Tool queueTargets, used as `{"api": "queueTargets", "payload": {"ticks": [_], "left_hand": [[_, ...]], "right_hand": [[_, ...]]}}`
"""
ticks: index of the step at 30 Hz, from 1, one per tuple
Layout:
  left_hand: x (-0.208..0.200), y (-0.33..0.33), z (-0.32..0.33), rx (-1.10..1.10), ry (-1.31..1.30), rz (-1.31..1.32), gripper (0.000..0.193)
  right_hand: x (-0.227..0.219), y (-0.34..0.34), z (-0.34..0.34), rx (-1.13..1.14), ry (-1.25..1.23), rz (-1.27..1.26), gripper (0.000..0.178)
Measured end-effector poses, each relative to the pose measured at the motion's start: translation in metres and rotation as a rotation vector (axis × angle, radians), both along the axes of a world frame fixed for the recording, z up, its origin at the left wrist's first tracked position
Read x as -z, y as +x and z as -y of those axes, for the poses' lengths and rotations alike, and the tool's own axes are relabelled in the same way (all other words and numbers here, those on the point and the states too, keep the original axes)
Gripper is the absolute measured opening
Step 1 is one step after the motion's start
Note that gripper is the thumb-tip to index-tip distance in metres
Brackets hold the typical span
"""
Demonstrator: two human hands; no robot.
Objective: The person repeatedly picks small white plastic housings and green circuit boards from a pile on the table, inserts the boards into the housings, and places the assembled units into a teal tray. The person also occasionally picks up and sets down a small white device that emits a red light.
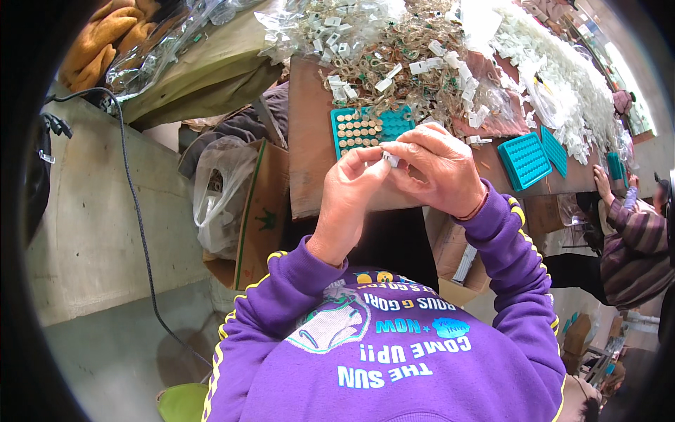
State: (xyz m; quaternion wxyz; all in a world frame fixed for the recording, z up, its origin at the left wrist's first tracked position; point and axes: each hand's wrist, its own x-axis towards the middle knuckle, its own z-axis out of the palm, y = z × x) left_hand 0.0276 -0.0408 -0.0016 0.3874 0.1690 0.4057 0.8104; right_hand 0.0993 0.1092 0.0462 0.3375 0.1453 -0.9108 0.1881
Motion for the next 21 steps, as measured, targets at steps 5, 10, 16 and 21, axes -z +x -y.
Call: {"api": "queueTargets", "payload": {"ticks": [5, 10, 16, 21], "left_hand": [[0.000, -0.001, -0.002, 0.062, 0.018, 0.044, 0.021], [-0.003, 0.004, -0.004, 0.032, 0.049, 0.123, 0.013], [-0.003, 0.003, -0.006, 0.098, 0.155, 0.257, 0.016], [0.007, -0.001, -0.011, 0.105, 0.324, 0.427, 0.018]], "right_hand": [[-0.004, 0.003, -0.002, -0.008, 0.049, 0.018, 0.027], [-0.005, 0.006, -0.002, -0.008, -0.002, 0.080, 0.026], [0.005, 0.006, 0.003, 0.075, -0.031, -0.012, 0.027], [0.009, 0.005, -0.001, 0.005, -0.122, 0.015, 0.031]]}}
